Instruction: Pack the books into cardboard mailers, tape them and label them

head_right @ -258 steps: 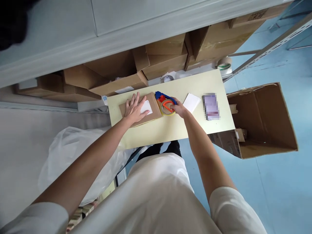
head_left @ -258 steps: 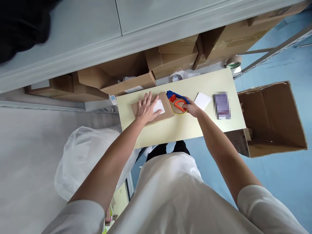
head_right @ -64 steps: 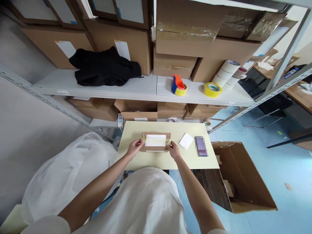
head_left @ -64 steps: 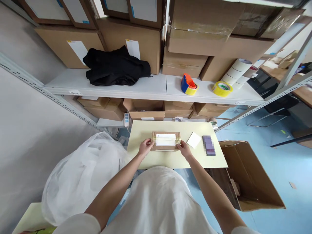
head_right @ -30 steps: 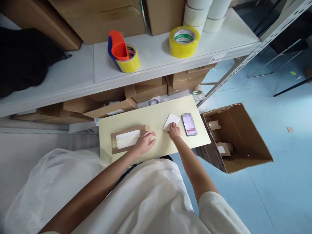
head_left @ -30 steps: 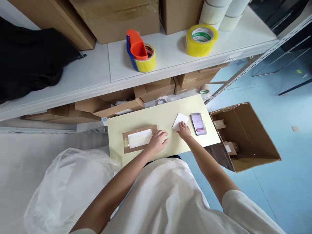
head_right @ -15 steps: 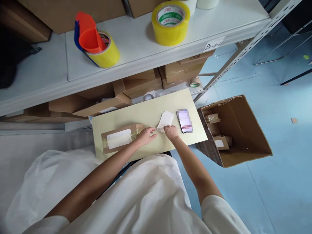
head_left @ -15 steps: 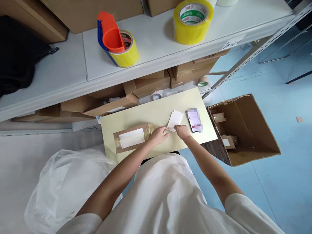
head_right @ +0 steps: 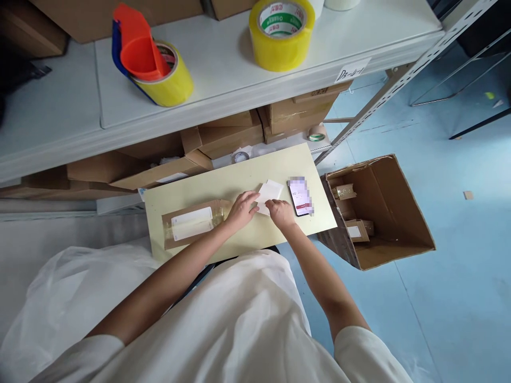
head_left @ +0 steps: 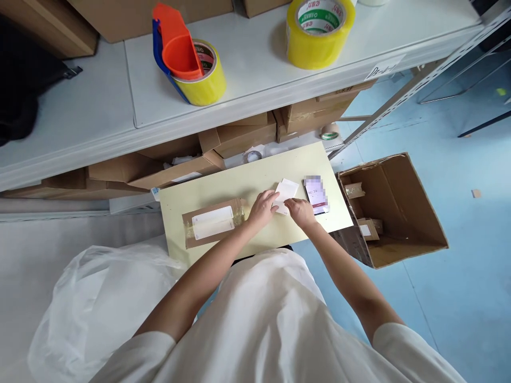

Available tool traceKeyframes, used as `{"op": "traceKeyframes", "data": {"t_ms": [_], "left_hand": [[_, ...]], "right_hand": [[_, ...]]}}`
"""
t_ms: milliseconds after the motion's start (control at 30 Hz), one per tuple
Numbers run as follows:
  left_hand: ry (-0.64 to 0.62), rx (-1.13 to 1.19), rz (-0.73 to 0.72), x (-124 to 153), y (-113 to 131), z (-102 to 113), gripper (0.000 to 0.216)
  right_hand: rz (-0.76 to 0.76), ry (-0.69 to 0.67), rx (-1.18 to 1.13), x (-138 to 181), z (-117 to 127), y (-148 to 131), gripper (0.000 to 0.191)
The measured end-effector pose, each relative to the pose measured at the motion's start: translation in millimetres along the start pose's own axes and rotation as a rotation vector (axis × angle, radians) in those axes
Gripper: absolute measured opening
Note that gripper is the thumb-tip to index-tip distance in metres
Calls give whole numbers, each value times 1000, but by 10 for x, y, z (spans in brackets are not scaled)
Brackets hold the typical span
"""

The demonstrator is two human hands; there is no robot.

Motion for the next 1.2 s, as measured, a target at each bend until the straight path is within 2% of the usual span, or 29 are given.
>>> {"op": "traceKeyframes", "data": {"t_ms": [100, 167, 233, 300, 400, 433, 500, 567, 667, 767, 833, 900, 933, 967, 1067, 1133, 1200], "left_hand": [[-88, -164, -110, -45, 177, -26, 23], [-144, -234, -145, -65, 235, -63, 19], [-157, -266, -146, -80, 251, -57, 18], [-139, -248, -117, -90, 227, 9, 15], [-84, -126, -58, -84, 139, 218, 15], [-65, -73, -41, -77, 99, 306, 16], [-23, 33, -14, -62, 1, 492, 16], [10, 146, 13, -56, -135, 648, 17], [70, 295, 70, -52, -387, 819, 18], [253, 269, 138, 40, -554, 1055, 18], [392, 133, 123, 147, -461, 1231, 23], [458, -64, 33, 217, -174, 1319, 32], [432, -172, -47, 210, 24, 1292, 34], [355, -275, -142, 174, 230, 1199, 35], [-9, -509, -383, 27, 666, 718, 27], [-155, -597, -413, -77, 734, 515, 27], [-192, -631, -361, -196, 699, 477, 28]], "right_hand": [[63, 9, 36, 48, 29, -90, 32], [95, 13, 26, 79, 43, -130, 33], [96, 48, -40, 113, 77, -112, 33], [79, 145, -162, 154, 150, -27, 34], [55, 338, -390, 196, 248, 190, 68], [46, 376, -470, 185, 248, 270, 77], [44, 379, -629, 105, 196, 385, 83], [79, 303, -757, -19, 122, 391, 75], [148, 151, -859, -165, 47, 253, 44], [174, 123, -869, -196, 66, 125, 34], [197, 184, -835, -169, 125, 66, 32], [226, 250, -786, -136, 170, 14, 29], [238, 275, -756, -123, 182, -10, 28], [247, 294, -726, -114, 187, -31, 28], [260, 331, -658, -99, 189, -74, 27], [255, 346, -644, -91, 188, -72, 28], [265, 357, -665, -81, 188, -56, 27]]}}
Point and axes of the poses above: each hand's wrist, its own x-axis away from the middle knuckle, its own z-axis out of the back of the hand, y = z × x, the point moved 10 cm from there along -x, towards the middle knuckle, and after that the axes turned 11 degrees about -y, right-handed, at the moved point
